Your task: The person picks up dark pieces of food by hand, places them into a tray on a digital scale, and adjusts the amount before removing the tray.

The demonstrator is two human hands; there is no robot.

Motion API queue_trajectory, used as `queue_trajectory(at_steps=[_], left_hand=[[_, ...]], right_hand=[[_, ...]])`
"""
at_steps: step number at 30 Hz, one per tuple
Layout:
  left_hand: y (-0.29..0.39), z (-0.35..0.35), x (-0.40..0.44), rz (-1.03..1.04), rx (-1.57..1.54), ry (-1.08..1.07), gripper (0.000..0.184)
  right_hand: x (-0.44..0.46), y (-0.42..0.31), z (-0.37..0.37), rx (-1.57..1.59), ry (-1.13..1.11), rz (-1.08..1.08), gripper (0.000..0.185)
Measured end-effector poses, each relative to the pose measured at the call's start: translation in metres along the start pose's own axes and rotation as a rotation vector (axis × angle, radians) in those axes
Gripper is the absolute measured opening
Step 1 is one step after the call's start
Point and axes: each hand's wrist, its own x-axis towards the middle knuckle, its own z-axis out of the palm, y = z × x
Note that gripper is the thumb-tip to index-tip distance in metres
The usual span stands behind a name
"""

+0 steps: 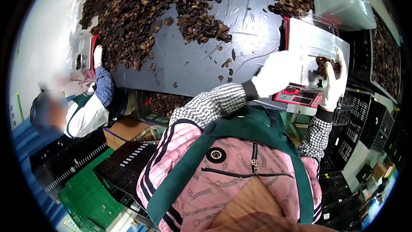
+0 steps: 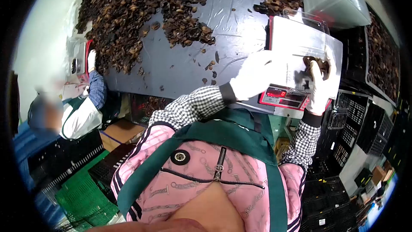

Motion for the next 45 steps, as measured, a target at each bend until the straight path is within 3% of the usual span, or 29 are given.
queue_trajectory(at_steps=[2,4,7,9,12,14,16,21,23,24,28,32,34,36,39,45], left_hand=[[-0.032,-0.001,-0.053,-0.039,0.306,0.076,0.044],[-0.035,-0.017,-0.095,-0.095,0.54,-0.083,0.052],[-0.054,-0.024,-0.134,-0.198,0.723,-0.253,0.067],[-0.069,-0.031,-0.135,-0.267,0.805,-0.179,0.061],[-0.09,-0.045,-0.122,-0.343,0.938,-0.005,0.049],[-0.117,-0.051,-0.136,-0.257,0.857,0.13,0.04],[-0.118,-0.067,-0.159,-0.267,0.76,0.183,0.031],[-0.092,-0.131,-0.241,-0.405,0.819,0.26,0.019],[-0.095,-0.157,-0.281,-0.638,0.773,0.306,0.016],[-0.094,-0.17,-0.301,-0.601,0.862,0.382,0.016],[-0.088,-0.216,-0.351,-0.688,1.198,0.534,0.017],[-0.097,-0.234,-0.294,-0.599,1.082,0.615,0.027],[-0.098,-0.232,-0.234,-0.543,0.945,0.549,0.026],[-0.116,-0.223,-0.183,-0.321,0.908,0.467,0.034],[-0.137,-0.205,-0.126,-0.29,0.929,0.252,0.045],[-0.155,-0.174,-0.14,-0.345,0.937,0.05,0.053]], right_hand=[[0.0,0.006,-0.004,-0.099,-0.044,-0.085,0.056],[0.0,0.0,-0.004,-0.459,0.026,-0.334,0.054],[-0.009,-0.027,0.012,-0.234,0.125,-0.31,0.044],[-0.015,-0.041,0.032,-0.046,0.138,-0.322,0.04],[-0.028,-0.05,0.088,-0.116,-0.028,-0.375,0.035],[-0.032,-0.07,0.137,-0.247,-0.279,-0.373,0.035],[-0.036,-0.042,0.203,0.011,-0.45,-0.368,0.038],[-0.025,-0.004,0.32,-0.214,-0.579,-0.582,0.052],[-0.024,-0.001,0.339,-0.327,-0.669,-0.562,0.054],[-0.027,0.003,0.345,-0.38,-0.7,-0.557,0.053],[-0.061,-0.004,0.317,-0.521,-0.726,-0.7,0.046],[-0.105,-0.008,0.264,-0.569,-0.772,-0.724,0.055],[-0.125,-0.006,0.244,-0.625,-0.831,-0.637,0.061],[-0.138,0.0,0.226,-0.657,-0.885,-0.595,0.061],[-0.153,0.004,0.206,-0.7,-0.869,-0.549,0.059],[-0.165,0.011,0.178,-0.625,-0.755,-0.423,0.051]])
